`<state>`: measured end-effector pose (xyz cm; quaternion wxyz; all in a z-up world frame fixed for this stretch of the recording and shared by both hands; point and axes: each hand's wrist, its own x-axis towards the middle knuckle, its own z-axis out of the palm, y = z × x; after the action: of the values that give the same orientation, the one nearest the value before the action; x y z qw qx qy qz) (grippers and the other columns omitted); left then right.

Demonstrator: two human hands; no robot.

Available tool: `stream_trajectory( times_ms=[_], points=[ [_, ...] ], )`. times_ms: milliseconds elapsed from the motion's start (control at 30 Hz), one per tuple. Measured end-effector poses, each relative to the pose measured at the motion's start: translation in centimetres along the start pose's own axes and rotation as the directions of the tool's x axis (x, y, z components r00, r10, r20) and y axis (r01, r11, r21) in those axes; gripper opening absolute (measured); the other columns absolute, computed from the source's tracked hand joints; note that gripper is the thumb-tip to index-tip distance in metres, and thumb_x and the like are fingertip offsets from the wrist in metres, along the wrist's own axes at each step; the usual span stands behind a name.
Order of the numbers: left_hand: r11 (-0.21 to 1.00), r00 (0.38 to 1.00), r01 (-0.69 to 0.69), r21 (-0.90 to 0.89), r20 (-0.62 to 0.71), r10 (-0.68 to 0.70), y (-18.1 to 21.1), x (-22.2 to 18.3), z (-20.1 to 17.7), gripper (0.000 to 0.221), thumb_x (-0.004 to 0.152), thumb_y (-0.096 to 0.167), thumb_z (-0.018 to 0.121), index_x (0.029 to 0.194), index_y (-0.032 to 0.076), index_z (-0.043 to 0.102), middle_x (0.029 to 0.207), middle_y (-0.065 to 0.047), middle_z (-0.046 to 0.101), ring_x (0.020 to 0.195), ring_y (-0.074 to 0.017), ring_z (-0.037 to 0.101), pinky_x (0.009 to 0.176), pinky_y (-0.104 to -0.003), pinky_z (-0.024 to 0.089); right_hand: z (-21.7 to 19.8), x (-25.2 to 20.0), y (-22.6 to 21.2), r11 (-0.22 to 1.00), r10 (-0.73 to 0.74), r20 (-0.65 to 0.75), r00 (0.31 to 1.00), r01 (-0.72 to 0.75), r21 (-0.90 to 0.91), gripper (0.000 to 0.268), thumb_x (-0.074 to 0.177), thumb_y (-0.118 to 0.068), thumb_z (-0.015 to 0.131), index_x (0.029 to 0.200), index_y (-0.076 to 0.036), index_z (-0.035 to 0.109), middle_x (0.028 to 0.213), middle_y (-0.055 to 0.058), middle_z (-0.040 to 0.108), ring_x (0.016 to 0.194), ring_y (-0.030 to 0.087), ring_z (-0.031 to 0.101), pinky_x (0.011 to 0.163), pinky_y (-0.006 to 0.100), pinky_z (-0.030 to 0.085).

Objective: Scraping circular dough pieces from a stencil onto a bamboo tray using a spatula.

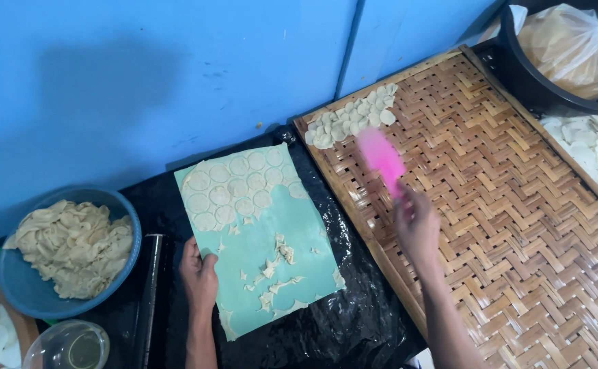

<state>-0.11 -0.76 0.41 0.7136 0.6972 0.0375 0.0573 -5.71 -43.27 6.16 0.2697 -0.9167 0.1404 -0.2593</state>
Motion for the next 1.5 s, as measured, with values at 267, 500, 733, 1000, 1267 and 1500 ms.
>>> stream_trajectory(
  times_ms=[267,500,733,1000,1267,1500],
  points=[
    [1.000,1.000,-0.016,-0.003,0.017,0.016,-0.3,0.0,-0.2,0.046,0.087,-0.009,0.048,0.132,-0.006,0.056,0.111,-0.013,0.069,0.097,-0.0156,0.064,0.089,-0.028,0.049,-0.5,-6.2,-9.5,0.993,0.121,0.265,0.957,-0.116,-0.032,0.040,0.093,-0.009,0.062,0.133,-0.009,0.069,0.095,0.016,0.071,0.055,0.020,0.068,0.048,0.034,0.059],
    [0.999,0.999,-0.034,-0.013,0.027,0.034,-0.3,0.0,-0.2,0.047,0.088,-0.008,0.048,0.134,-0.006,0.055,0.112,-0.012,0.069,0.097,-0.0146,0.064,0.089,-0.028,0.050,-1.2,-6.0,-11.0,0.974,0.199,0.388,0.900,-0.137,-0.181,0.034,0.096,-0.019,0.062,0.128,-0.010,0.070,0.092,0.015,0.071,0.057,0.024,0.066,0.053,0.040,0.058],
    [1.000,1.000,-0.012,0.000,0.011,0.012,-0.5,0.1,-0.2,0.046,0.087,-0.009,0.049,0.133,-0.007,0.054,0.112,-0.012,0.070,0.097,-0.0145,0.066,0.089,-0.028,0.050,-1.7,-4.4,-12.1,0.974,0.198,0.408,0.891,-0.135,-0.180,0.033,0.096,-0.021,0.060,0.126,-0.011,0.071,0.095,0.016,0.070,0.064,0.030,0.071,0.061,0.044,0.060],
    [0.999,0.999,-0.025,-0.020,0.026,0.026,-1.0,0.2,-0.3,0.047,0.086,-0.011,0.048,0.132,-0.007,0.054,0.112,-0.013,0.070,0.098,-0.0143,0.066,0.090,-0.027,0.050,-1.5,-3.4,-12.9,0.971,0.175,0.389,0.905,-0.093,-0.221,0.035,0.095,-0.021,0.061,0.128,-0.013,0.071,0.095,0.020,0.069,0.073,0.038,0.071,0.069,0.050,0.058],
    [0.999,0.999,-0.029,-0.029,0.028,0.030,-1.0,0.2,-0.5,0.046,0.087,-0.010,0.049,0.132,-0.007,0.055,0.111,-0.013,0.069,0.097,-0.0149,0.065,0.090,-0.028,0.049,-1.2,-2.5,-12.8,0.965,0.183,0.455,0.872,-0.072,-0.250,0.032,0.097,-0.022,0.061,0.125,-0.012,0.071,0.095,0.018,0.070,0.075,0.037,0.072,0.073,0.048,0.059],
    [0.997,0.999,-0.034,-0.064,0.013,0.035,-0.7,0.2,-0.3,0.047,0.085,-0.010,0.049,0.131,-0.008,0.054,0.112,-0.013,0.070,0.099,-0.0144,0.065,0.092,-0.027,0.049,0.1,-2.4,-11.1,0.978,0.181,0.518,0.836,-0.100,-0.180,0.032,0.097,-0.021,0.060,0.126,-0.012,0.071,0.095,0.019,0.069,0.080,0.034,0.073,0.079,0.046,0.059]
  ],
)
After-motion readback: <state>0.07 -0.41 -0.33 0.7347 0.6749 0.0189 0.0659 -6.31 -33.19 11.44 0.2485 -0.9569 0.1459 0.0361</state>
